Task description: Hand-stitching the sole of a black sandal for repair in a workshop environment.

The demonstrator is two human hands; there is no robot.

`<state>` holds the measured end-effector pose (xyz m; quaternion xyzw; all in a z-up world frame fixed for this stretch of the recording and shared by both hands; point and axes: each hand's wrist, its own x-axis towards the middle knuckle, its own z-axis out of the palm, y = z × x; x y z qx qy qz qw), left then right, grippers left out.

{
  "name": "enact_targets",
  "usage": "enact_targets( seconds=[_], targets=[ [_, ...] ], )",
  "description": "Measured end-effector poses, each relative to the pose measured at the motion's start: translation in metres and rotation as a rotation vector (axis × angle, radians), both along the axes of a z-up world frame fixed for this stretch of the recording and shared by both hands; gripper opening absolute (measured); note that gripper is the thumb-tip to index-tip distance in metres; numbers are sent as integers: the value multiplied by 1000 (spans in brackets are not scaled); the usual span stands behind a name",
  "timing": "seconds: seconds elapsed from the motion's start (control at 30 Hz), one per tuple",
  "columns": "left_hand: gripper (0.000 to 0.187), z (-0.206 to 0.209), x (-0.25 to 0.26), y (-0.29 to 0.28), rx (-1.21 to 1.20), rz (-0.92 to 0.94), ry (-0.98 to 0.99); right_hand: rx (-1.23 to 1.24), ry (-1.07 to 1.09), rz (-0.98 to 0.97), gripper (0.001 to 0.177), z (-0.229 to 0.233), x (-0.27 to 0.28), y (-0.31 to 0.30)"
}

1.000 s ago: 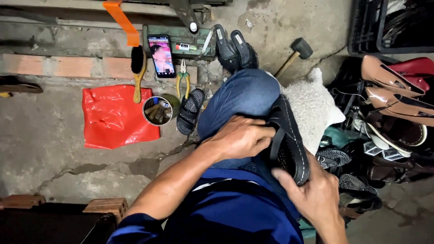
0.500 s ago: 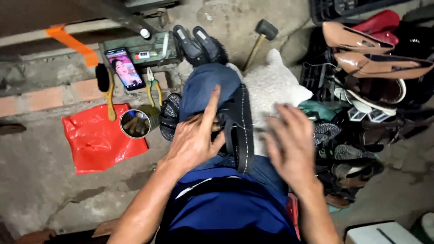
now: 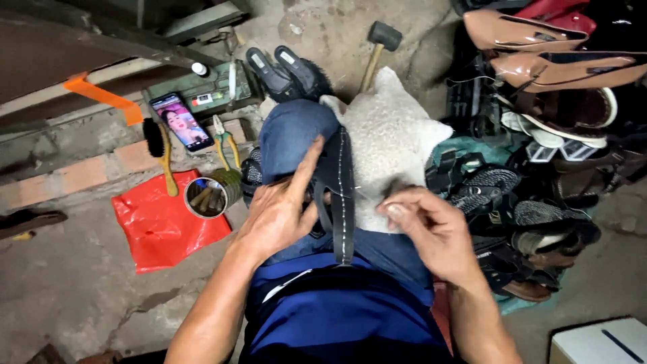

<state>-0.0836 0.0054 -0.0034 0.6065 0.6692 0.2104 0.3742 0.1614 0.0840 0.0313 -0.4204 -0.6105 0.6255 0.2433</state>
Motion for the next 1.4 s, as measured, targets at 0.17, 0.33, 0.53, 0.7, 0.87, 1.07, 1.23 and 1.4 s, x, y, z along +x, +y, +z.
enact_targets(
  seconds=[0.17,0.33,0.53,0.7,0.87,1.07,1.23,1.4],
  targets=[
    [78,1,0,-3,117,56,10,72,-205,-47,15,-12,20,17],
    [77,-18,1,-9,217,25,59,785,-768,88,34,-12,18,25],
    [75,-23,3,-12,256,52,28,861,-524,301,49,-22,-14,8],
    [71,-27,1,-13,308,89,42,542,-303,321,19,6,-18,-3],
    [77,-36,5,-13,253,66,47,51,63,187,17,3,5,-11],
    [73,-34,5,-9,253,64,25,370,-474,184,25,-4,-33,-7],
    [77,-23,3,1,202,21,10,261,-509,277,44,6,-40,-5],
    [74,-16,-4,1,169,17,40,405,-530,277,31,16,-30,-4]
  ],
)
